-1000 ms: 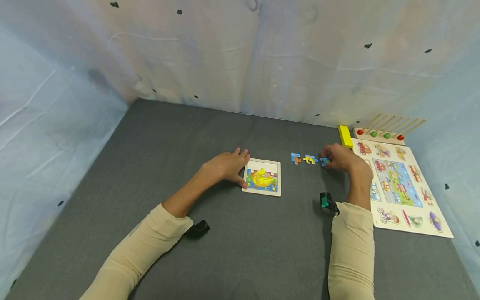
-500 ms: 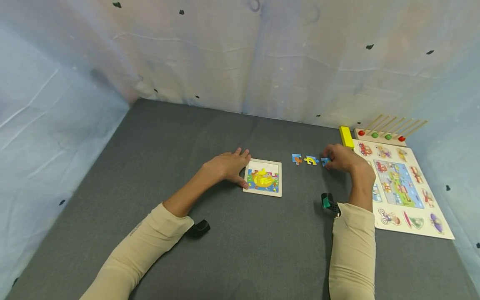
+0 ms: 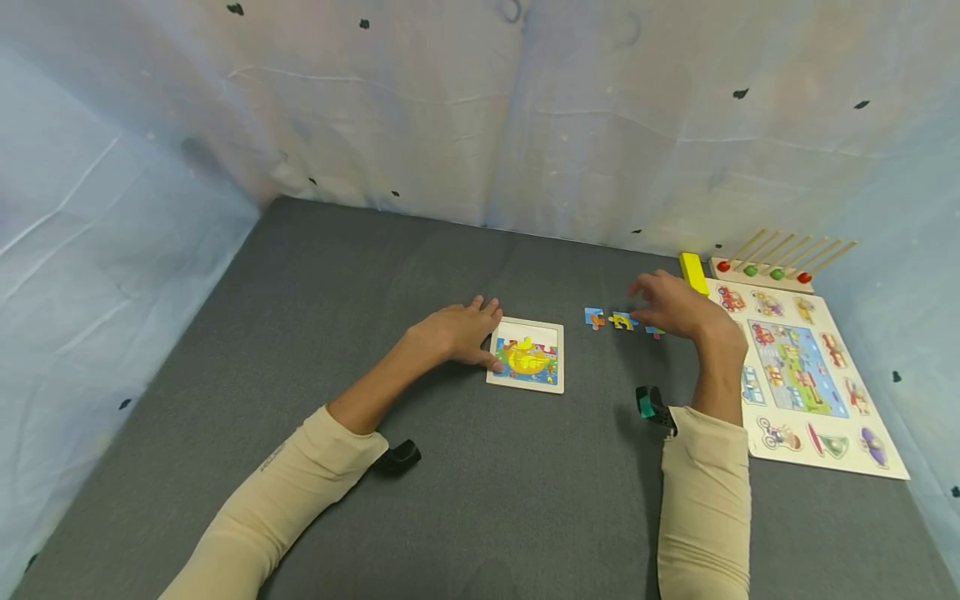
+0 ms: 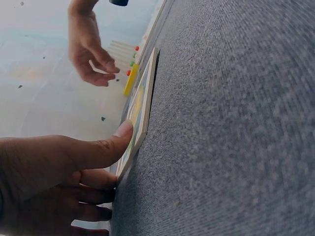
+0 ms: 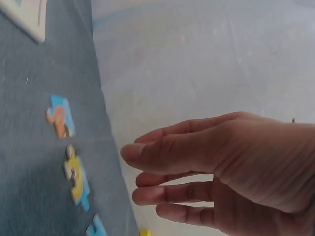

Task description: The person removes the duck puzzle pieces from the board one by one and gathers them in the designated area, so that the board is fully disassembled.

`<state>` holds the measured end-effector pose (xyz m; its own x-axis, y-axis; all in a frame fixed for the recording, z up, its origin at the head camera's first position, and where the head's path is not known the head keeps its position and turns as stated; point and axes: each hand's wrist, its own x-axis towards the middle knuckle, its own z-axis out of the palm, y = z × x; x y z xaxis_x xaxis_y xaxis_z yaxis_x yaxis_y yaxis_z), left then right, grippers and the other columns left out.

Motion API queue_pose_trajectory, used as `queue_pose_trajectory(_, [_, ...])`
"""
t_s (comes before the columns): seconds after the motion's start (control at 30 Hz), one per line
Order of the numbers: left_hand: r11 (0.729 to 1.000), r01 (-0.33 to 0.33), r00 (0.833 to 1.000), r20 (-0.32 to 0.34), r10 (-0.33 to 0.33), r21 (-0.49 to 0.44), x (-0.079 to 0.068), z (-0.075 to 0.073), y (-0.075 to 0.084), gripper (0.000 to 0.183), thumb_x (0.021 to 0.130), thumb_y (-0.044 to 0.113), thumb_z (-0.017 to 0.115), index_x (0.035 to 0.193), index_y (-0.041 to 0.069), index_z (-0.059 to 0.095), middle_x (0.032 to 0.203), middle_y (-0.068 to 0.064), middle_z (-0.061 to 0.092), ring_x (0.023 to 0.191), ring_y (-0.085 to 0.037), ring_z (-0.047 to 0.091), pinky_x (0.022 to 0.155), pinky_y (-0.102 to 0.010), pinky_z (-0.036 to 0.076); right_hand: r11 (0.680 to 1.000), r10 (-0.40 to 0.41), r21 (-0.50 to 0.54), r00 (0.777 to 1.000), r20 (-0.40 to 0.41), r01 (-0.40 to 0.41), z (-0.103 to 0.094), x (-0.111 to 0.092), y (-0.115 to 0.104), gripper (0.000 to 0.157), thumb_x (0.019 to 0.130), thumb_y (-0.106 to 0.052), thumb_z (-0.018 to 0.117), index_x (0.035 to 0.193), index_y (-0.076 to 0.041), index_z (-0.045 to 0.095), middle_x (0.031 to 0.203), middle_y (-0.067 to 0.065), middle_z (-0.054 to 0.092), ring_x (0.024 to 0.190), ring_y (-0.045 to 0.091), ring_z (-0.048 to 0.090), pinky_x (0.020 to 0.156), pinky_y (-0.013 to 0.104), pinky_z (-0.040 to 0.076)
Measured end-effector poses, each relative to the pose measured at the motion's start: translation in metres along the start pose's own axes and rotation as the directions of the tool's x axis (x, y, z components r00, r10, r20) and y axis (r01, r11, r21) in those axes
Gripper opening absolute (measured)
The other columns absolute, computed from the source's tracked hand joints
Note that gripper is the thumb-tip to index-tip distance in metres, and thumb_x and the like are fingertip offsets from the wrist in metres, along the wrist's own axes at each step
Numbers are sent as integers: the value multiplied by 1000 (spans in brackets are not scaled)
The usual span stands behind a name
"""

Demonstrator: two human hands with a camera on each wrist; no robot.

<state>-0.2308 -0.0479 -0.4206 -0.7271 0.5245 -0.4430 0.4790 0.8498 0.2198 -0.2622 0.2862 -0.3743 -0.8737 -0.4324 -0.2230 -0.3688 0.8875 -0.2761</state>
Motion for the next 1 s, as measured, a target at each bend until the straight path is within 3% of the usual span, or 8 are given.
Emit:
queue_pose_trajectory(0.23, [1000,10,1000,-9,-10,18,0,1,3,97,97,56,68,167,6,21,177,-12,12,165,-34,11,133,-52,23,997,-75,10,997,-9,75,-2,3,-25,37,98,-11,71,129,7,63,121,30,62,110,41,61,95,58,52])
queue_pose_trajectory(0.57, [999,27,1000,-8,-26,40,0,0,5,98,97,55,69,167,6,21,177,-13,12,165,-35,12,132,-53,25,991,-116,69,992,52,112,3,13,-60,34,99,-11,70,129,4,64,123,24,63,109,36,63,96,54,53])
queue_pose_trajectory(0.8, [998,27,1000,-3,-27,52,-1,-1,5,97,98,55,68,167,6,21,177,-13,11,165,-35,12,132,-52,26,970,-235,71,971,53,231,14,23,-75,30,99,-9,71,124,5,66,119,23,66,106,36,65,93,53,56])
queue_pose_trajectory(1.0, [998,25,1000,-3,-25,66,-1,-1,5,97,98,56,67,167,6,21,176,-14,11,165,-35,13,131,-51,27,955,-293,83,950,103,286,28,36,-89,28,100,-10,69,124,3,67,117,19,68,104,32,66,94,50,56])
